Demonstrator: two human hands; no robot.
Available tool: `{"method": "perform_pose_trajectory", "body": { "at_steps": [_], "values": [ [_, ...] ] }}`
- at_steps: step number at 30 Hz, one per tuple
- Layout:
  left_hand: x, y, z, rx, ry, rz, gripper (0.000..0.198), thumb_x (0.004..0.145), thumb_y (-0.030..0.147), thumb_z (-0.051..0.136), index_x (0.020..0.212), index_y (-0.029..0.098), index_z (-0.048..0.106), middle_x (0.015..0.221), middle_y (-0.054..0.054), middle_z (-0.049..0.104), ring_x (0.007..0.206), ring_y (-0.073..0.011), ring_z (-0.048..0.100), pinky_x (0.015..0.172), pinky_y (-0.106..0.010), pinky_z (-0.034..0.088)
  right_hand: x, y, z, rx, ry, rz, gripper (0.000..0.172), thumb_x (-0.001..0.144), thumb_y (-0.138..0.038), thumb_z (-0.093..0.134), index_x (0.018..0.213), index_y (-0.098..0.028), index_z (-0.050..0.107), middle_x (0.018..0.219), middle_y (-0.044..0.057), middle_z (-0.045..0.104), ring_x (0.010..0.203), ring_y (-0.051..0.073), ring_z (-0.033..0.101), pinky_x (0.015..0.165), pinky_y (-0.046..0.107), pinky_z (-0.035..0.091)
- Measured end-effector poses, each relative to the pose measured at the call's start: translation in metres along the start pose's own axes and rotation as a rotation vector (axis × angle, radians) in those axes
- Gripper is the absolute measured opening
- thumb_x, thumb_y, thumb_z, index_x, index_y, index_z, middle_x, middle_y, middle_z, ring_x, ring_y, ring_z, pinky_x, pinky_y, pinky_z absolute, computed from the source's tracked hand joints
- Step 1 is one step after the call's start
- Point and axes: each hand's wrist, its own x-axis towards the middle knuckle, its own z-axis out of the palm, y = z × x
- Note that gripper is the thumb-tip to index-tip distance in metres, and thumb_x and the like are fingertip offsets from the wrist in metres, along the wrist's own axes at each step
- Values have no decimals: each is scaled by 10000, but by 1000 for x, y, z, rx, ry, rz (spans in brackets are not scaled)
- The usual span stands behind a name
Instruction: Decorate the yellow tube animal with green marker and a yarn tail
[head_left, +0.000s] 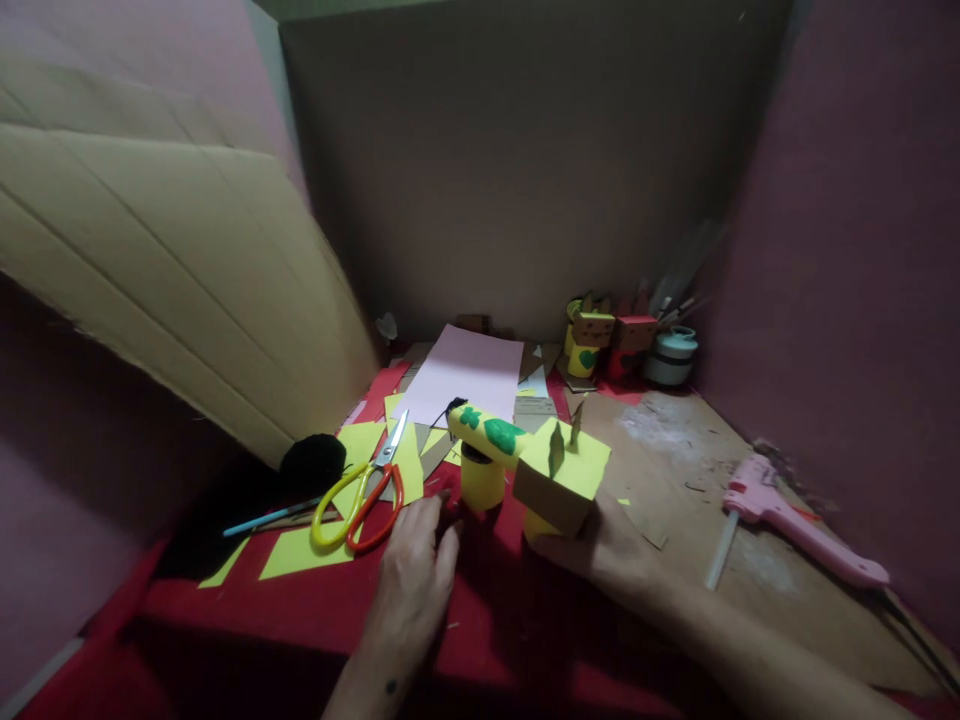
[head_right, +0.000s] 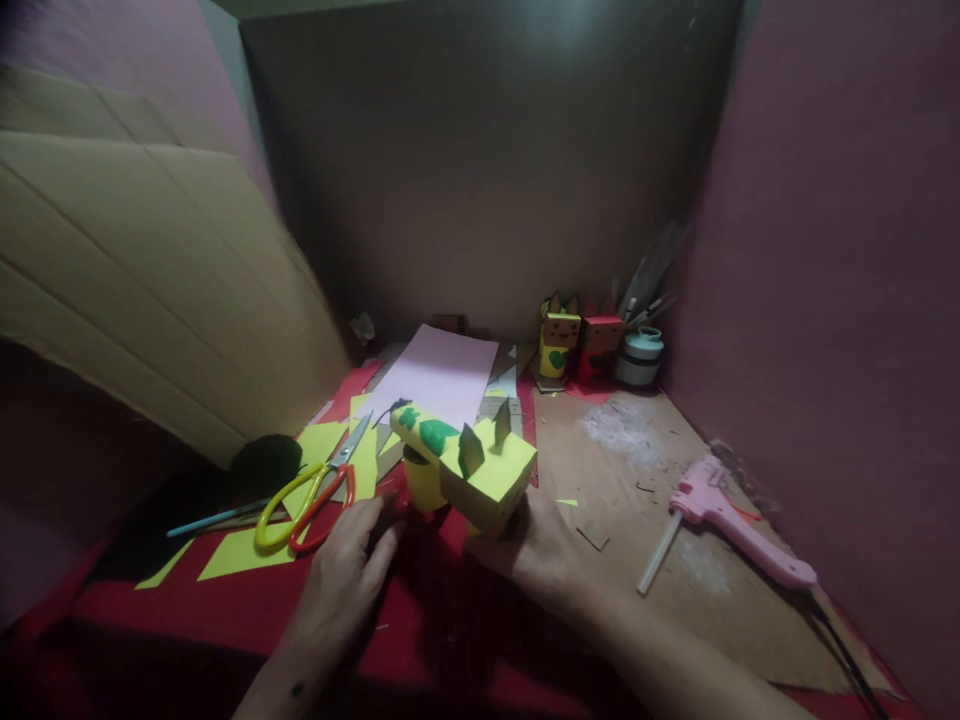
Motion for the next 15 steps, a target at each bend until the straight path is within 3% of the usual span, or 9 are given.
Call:
{"method": "perform_pose_trajectory", "body": {
  "at_steps": [5, 10, 15],
  "values": [
    [0, -1, 1, -14, 9, 8, 379, 898, 381, 438, 1103, 143, 650, 1024, -139, 697, 985, -288, 653, 891, -477, 528, 2, 3, 4, -90, 179, 9, 630, 671, -345, 766, 1249, -197, 561, 962, 68, 696, 864, 286, 654, 712, 397, 544],
    [2, 0, 0, -18, 10, 17, 346, 889, 386, 454, 1064, 172, 660, 1009, -124, 701, 981, -286, 648, 898, -473, 521, 5, 6, 3, -148, 142, -82, 679, 647, -311, 786, 1269, -209, 534, 1077, 86, 672, 955, 302, 632, 812, 449, 527],
    [3, 5, -3, -12, 3, 21, 291, 888, 369, 467, 1018, 195, 661, 980, -105, 704, 951, -276, 652, 881, -460, 528, 7, 9, 1, -162, 86, -167, 557, 634, -216, 776, 1156, -203, 582, 1111, 104, 643, 1009, 314, 606, 853, 458, 507]
  ]
}}
